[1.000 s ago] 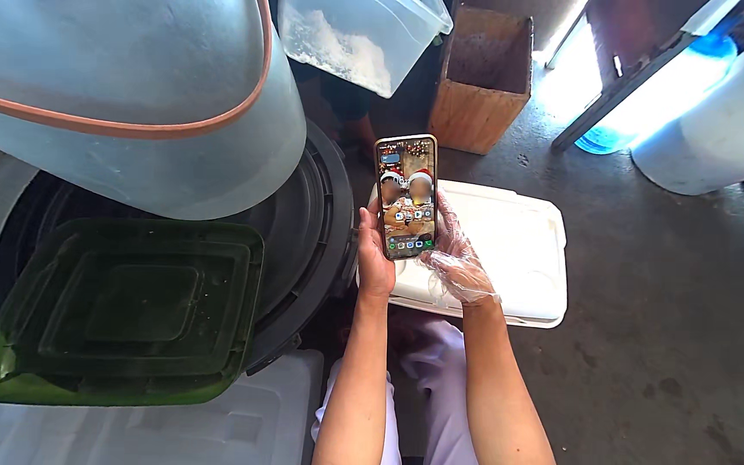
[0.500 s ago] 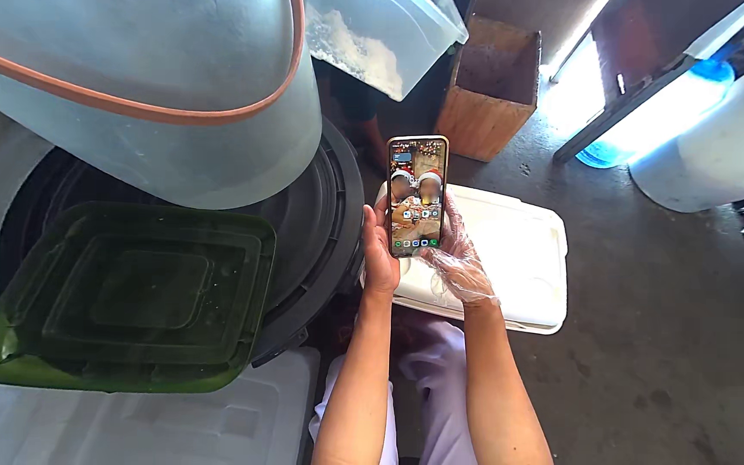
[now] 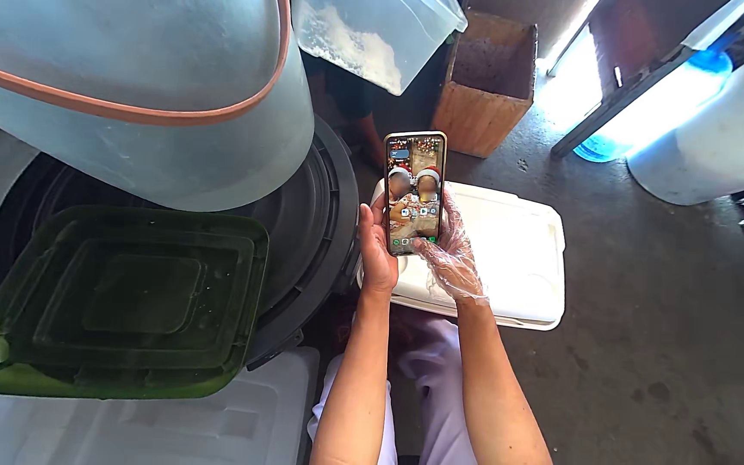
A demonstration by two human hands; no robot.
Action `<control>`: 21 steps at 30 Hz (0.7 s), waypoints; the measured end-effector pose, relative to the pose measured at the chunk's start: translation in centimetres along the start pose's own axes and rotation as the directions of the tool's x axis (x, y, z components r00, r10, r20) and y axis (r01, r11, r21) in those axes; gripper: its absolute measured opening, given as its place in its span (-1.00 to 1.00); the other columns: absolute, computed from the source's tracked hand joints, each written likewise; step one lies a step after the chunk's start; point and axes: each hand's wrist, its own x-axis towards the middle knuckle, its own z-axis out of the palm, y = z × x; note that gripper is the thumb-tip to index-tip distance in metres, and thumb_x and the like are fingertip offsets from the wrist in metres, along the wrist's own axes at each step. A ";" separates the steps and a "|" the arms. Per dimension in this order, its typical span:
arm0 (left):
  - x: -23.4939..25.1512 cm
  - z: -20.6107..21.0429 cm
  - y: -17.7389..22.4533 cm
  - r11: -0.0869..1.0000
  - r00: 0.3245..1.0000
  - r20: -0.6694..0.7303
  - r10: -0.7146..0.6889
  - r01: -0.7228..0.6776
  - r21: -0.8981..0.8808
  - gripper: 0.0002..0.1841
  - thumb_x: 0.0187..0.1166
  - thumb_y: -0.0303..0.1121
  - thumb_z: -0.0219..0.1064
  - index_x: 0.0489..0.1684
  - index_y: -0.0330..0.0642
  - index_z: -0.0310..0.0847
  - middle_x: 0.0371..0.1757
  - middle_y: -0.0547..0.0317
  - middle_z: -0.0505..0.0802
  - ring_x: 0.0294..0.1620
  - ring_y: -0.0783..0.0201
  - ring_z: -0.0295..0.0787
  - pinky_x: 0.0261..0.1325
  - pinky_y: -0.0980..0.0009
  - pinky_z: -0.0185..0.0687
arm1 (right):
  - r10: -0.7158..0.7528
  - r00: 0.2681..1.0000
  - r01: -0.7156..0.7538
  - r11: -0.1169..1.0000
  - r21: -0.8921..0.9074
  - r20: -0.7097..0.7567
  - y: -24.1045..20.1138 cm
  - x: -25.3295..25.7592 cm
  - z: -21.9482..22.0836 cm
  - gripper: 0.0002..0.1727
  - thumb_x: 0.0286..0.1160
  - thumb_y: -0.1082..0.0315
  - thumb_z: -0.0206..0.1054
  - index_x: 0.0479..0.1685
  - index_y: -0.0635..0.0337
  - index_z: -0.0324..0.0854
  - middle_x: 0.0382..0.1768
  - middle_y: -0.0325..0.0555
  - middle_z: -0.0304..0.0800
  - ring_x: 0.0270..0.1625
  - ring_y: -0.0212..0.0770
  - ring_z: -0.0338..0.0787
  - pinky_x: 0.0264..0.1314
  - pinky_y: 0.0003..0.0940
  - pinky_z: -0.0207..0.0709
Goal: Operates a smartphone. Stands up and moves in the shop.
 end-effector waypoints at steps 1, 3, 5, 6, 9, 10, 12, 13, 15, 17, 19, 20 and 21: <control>0.0 0.0 0.0 1.000 1.000 -0.002 -0.002 0.002 -0.001 -0.24 0.75 0.33 -0.51 0.73 0.20 0.26 0.48 0.36 0.68 0.35 0.45 0.69 0.35 0.38 0.64 | 0.000 1.000 0.000 1.000 -0.018 -0.016 0.0 0.0 0.1 0.10 0.28 0.67 0.29 0.92 -0.06 -0.19 0.63 -0.15 0.42 0.36 -0.44 0.68 0.28 -0.49 0.65; 0.1 0.1 -0.1 1.000 1.000 0.001 -0.001 0.001 -0.014 -0.24 0.75 0.33 -0.52 0.72 0.19 0.26 0.48 0.36 0.68 0.35 0.45 0.69 0.35 0.38 0.65 | 0.003 1.000 -0.004 1.000 -0.028 -0.029 0.0 0.1 0.1 0.10 0.28 0.66 0.30 0.92 -0.05 -0.19 0.62 -0.13 0.43 0.36 -0.44 0.68 0.27 -0.50 0.65; 0.2 0.0 -0.1 1.000 1.000 0.007 0.006 -0.006 -0.017 -0.24 0.75 0.32 -0.54 0.71 0.19 0.28 0.47 0.37 0.69 0.34 0.45 0.69 0.35 0.37 0.65 | 0.001 1.000 -0.001 1.000 -0.014 0.003 0.0 0.1 -0.2 0.12 0.27 0.63 0.32 0.93 -0.05 -0.23 0.63 -0.14 0.42 0.37 -0.45 0.67 0.29 -0.50 0.65; 0.2 -0.1 -0.2 1.000 1.000 0.012 0.008 -0.008 -0.014 -0.23 0.75 0.33 -0.53 0.71 0.19 0.28 0.47 0.37 0.69 0.34 0.45 0.69 0.35 0.37 0.65 | 0.001 0.999 -0.002 1.000 0.013 0.035 0.0 0.1 -0.4 0.15 0.25 0.63 0.34 0.93 -0.05 -0.26 0.63 -0.16 0.41 0.39 -0.44 0.66 0.31 -0.49 0.64; 0.2 -0.2 -0.1 1.000 1.000 0.018 0.007 -0.006 -0.006 -0.22 0.74 0.34 -0.54 0.71 0.19 0.27 0.48 0.37 0.68 0.36 0.44 0.69 0.36 0.36 0.64 | 0.016 0.990 -0.034 0.991 0.127 0.137 -0.3 0.1 -1.1 0.23 0.13 0.71 0.32 0.93 -0.11 -0.31 0.63 -0.23 0.42 0.43 -0.41 0.65 0.36 -0.43 0.64; 0.2 -0.3 0.0 1.000 1.000 0.021 0.008 -0.008 -0.008 -0.22 0.74 0.34 -0.55 0.71 0.18 0.27 0.49 0.37 0.68 0.37 0.43 0.68 0.38 0.35 0.64 | 0.018 0.986 -0.043 0.989 0.144 0.169 -0.3 0.2 -1.3 0.26 0.09 0.71 0.32 0.93 -0.13 -0.33 0.63 -0.24 0.42 0.43 -0.41 0.65 0.35 -0.44 0.65; 0.2 -0.4 -0.1 1.000 1.000 0.024 0.015 -0.015 -0.018 -0.22 0.74 0.34 -0.54 0.71 0.18 0.30 0.50 0.35 0.67 0.40 0.41 0.67 0.40 0.32 0.63 | 0.030 0.979 -0.067 0.982 0.177 0.203 -0.3 0.2 -1.5 0.28 0.05 0.68 0.33 0.92 -0.18 -0.34 0.61 -0.28 0.44 0.38 -0.44 0.67 0.27 -0.49 0.67; 0.3 -0.5 -0.1 1.000 1.000 0.027 0.016 -0.015 -0.025 -0.21 0.74 0.34 -0.54 0.71 0.18 0.30 0.52 0.35 0.66 0.43 0.40 0.65 0.43 0.31 0.60 | 0.034 0.978 -0.075 0.978 0.192 0.207 -0.3 0.2 -1.5 0.29 0.04 0.66 0.34 0.92 -0.20 -0.34 0.60 -0.30 0.45 0.36 -0.45 0.68 0.24 -0.50 0.67; 0.3 -0.5 -0.1 0.999 0.999 0.025 0.024 -0.023 -0.036 -0.22 0.74 0.34 -0.53 0.69 0.18 0.33 0.49 0.35 0.69 0.41 0.42 0.66 0.41 0.33 0.62 | 0.032 0.976 -0.076 0.977 0.201 0.214 -0.1 0.2 -1.5 0.30 0.03 0.62 0.37 0.92 -0.21 -0.35 0.62 -0.31 0.42 0.38 -0.46 0.66 0.27 -0.49 0.66; 0.4 -0.4 -0.1 0.999 1.000 0.007 0.021 -0.021 -0.046 -0.23 0.75 0.32 -0.53 0.67 0.16 0.34 0.45 0.35 0.71 0.38 0.43 0.69 0.38 0.34 0.64 | 0.047 0.979 -0.091 0.971 0.219 0.199 -0.1 0.2 -1.5 0.27 0.03 0.64 0.33 0.92 -0.18 -0.32 0.61 -0.29 0.44 0.40 -0.43 0.66 0.31 -0.46 0.64; 0.5 -0.3 -0.1 0.999 1.000 -0.021 0.011 -0.012 -0.043 -0.24 0.75 0.31 -0.53 0.65 0.15 0.34 0.44 0.36 0.72 0.36 0.44 0.69 0.36 0.36 0.65 | 0.048 0.982 -0.091 0.968 0.235 0.183 0.0 0.3 -1.5 0.20 0.10 0.60 0.33 0.91 -0.16 -0.26 0.58 -0.30 0.50 0.39 -0.42 0.68 0.34 -0.45 0.64; 0.5 -0.3 -0.2 0.999 1.000 -0.025 0.008 -0.009 -0.038 -0.24 0.75 0.30 -0.54 0.65 0.15 0.34 0.44 0.35 0.71 0.37 0.43 0.68 0.37 0.35 0.64 | 0.062 0.984 -0.100 0.967 0.234 0.166 0.1 0.3 -1.4 0.15 0.16 0.59 0.30 0.90 -0.15 -0.24 0.56 -0.29 0.52 0.38 -0.41 0.69 0.36 -0.41 0.64; 0.5 -0.3 -0.2 0.999 0.999 -0.036 0.007 -0.008 -0.031 -0.25 0.76 0.28 -0.55 0.64 0.14 0.35 0.42 0.34 0.73 0.35 0.43 0.69 0.36 0.34 0.64 | 0.095 0.987 -0.123 0.963 0.239 0.127 0.0 0.3 -1.2 0.09 0.23 0.56 0.28 0.90 -0.15 -0.18 0.56 -0.25 0.54 0.39 -0.36 0.70 0.38 -0.34 0.65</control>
